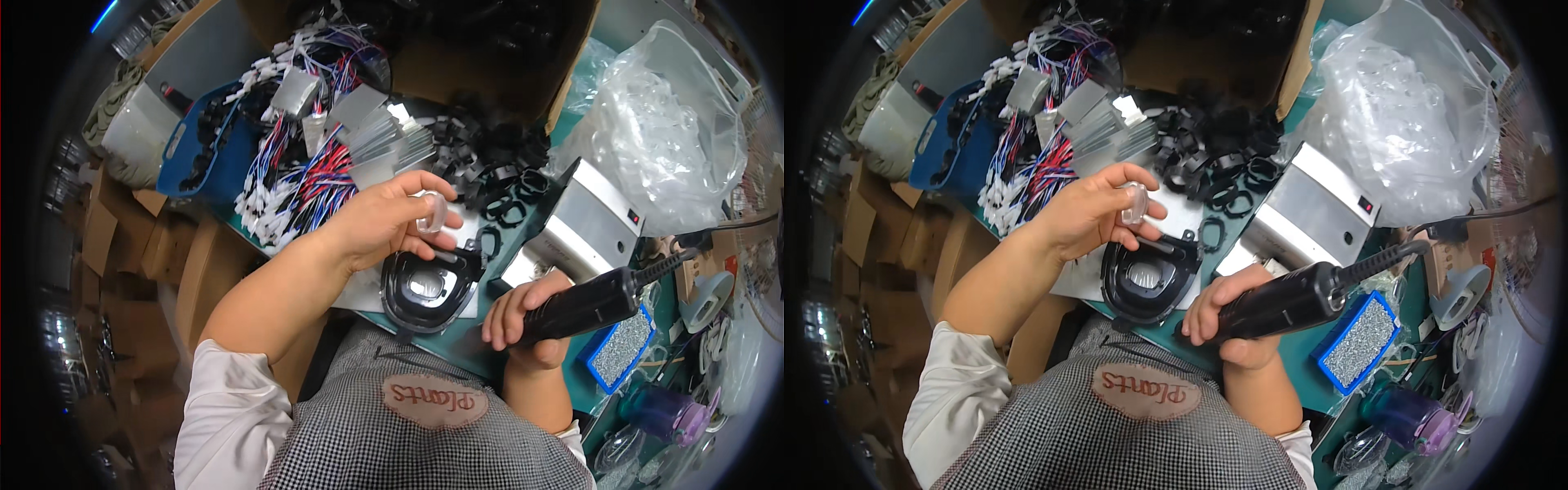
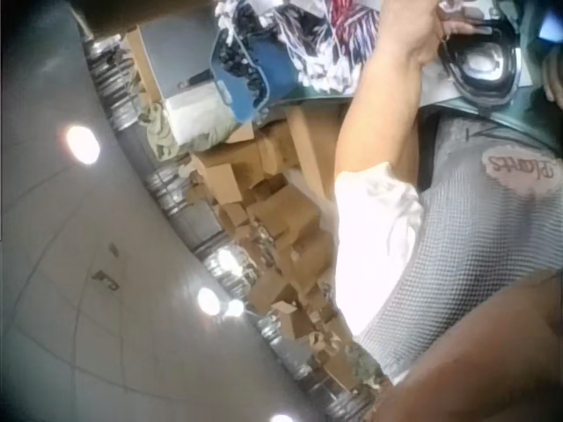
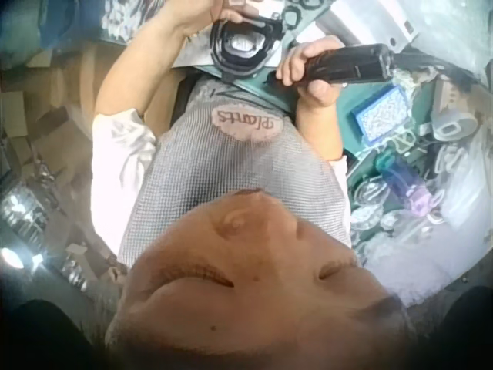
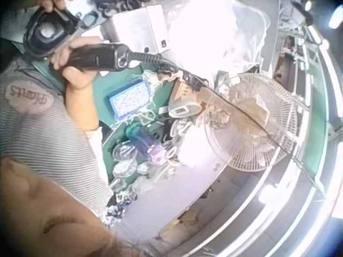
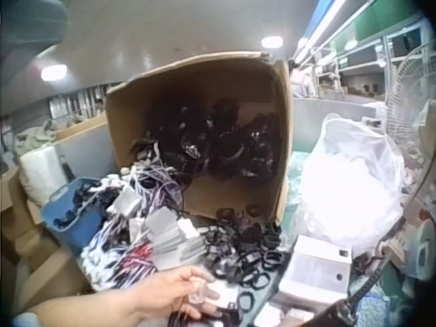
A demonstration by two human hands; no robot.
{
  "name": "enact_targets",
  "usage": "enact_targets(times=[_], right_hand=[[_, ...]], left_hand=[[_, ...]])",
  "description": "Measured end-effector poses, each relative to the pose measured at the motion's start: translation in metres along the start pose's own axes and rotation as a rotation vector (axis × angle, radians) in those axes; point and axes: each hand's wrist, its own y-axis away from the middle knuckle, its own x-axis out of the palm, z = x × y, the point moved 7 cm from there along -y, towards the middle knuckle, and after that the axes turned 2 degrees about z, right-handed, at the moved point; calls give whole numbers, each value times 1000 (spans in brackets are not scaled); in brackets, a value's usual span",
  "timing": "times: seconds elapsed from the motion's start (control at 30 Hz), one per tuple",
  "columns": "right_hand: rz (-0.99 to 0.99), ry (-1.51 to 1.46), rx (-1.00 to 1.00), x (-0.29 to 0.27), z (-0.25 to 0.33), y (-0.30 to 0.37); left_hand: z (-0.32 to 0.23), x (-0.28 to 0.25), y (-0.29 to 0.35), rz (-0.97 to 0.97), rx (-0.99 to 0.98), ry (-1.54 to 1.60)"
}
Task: The person assembles electronic components, including a plastic housing, LED module, wire harness, and circuit board, by securing them together with screws using an electric screwdriver.
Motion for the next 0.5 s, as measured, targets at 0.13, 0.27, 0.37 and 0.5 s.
enact_targets(times=[0.13, 0.27, 0.37, 0.5], right_hand=[[-7, 73, 0, -2, -3, -3], [-48, -37, 0, -7, -3, 1], [-80, -3, -2, -10, -4, 0], [-7, 156, -20, -8, -2, -5]], left_hand=[[8, 2, 21, -59, -5, -503], [7, 4, 32, -134, 331, -1240], [12, 17, 37, -105, 568, -1476], [19, 26, 46, -192, 762, -1436]])
